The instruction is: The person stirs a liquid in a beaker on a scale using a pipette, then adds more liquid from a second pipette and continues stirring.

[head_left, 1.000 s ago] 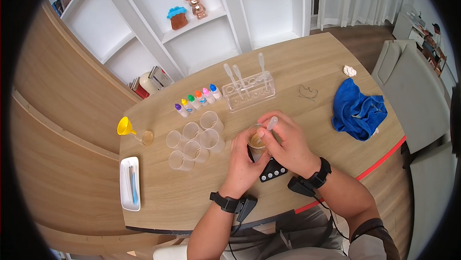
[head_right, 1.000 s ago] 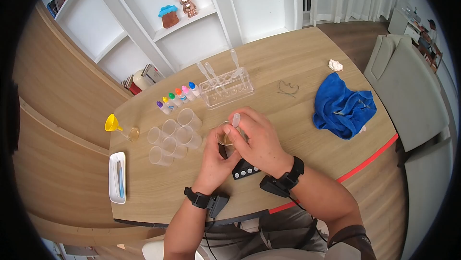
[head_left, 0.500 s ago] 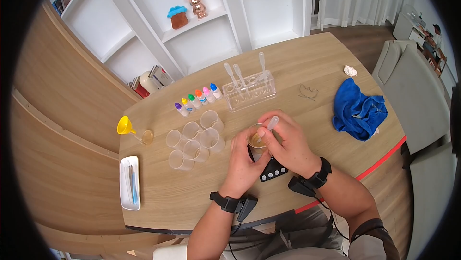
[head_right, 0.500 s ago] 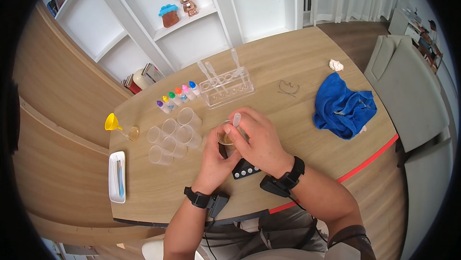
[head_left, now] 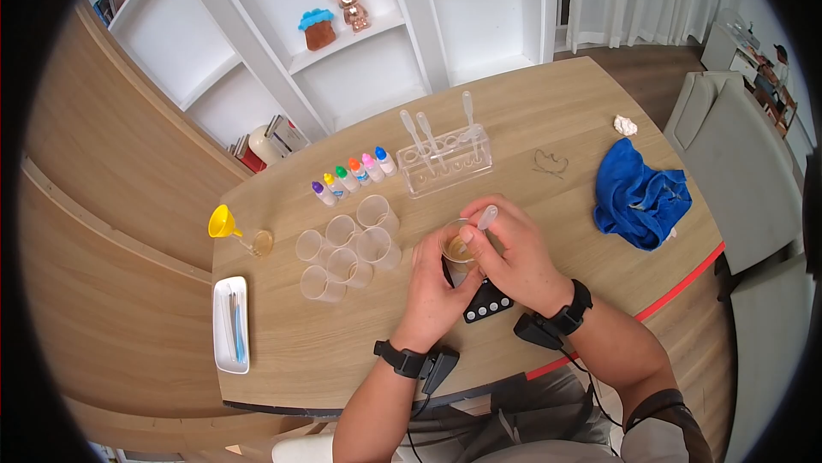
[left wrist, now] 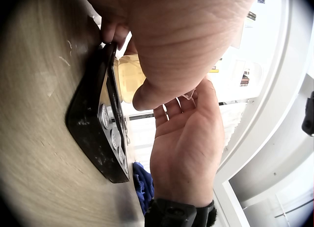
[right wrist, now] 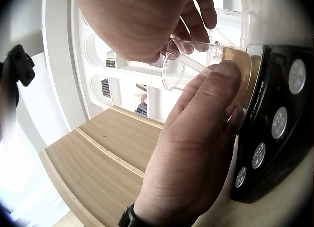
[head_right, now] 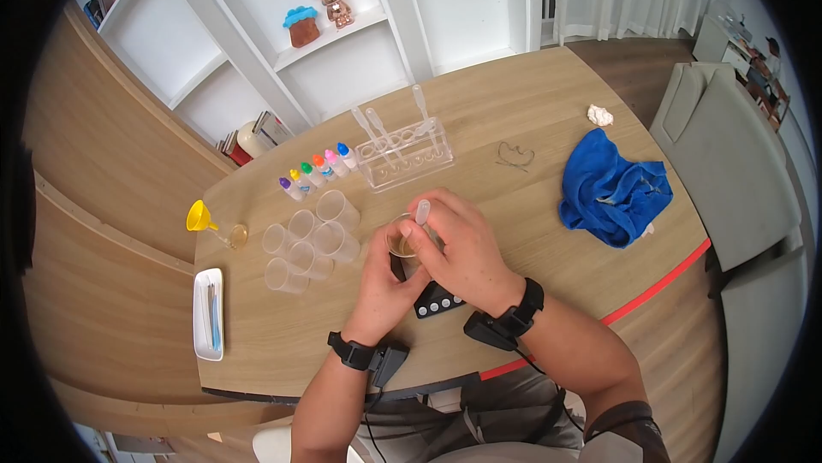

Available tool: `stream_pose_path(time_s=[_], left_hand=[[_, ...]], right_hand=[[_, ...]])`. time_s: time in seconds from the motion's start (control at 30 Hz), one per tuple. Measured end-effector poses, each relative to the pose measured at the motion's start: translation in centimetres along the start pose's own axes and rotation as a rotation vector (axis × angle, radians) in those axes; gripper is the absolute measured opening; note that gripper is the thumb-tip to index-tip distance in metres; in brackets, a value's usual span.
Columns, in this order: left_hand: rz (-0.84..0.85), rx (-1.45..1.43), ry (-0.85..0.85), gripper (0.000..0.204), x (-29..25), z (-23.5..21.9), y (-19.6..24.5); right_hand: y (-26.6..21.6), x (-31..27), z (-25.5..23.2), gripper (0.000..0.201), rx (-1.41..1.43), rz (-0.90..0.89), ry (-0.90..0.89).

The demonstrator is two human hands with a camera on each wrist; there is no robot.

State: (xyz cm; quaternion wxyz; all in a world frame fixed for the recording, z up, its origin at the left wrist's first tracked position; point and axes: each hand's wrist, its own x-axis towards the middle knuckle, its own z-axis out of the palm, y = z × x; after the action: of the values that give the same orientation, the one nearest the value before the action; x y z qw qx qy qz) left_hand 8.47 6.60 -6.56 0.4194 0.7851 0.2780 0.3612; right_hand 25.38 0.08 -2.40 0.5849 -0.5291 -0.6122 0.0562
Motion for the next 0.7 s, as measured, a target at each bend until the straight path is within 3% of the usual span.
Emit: stream_pose_path(time_s=[0.7], left_hand=[[0.026,0.075,-0.041,0.072,-0.03,-0.27,0.0]], right_hand=[[-0.14,0.0,-0.07,0.015,0.0,-0.003,0.004]])
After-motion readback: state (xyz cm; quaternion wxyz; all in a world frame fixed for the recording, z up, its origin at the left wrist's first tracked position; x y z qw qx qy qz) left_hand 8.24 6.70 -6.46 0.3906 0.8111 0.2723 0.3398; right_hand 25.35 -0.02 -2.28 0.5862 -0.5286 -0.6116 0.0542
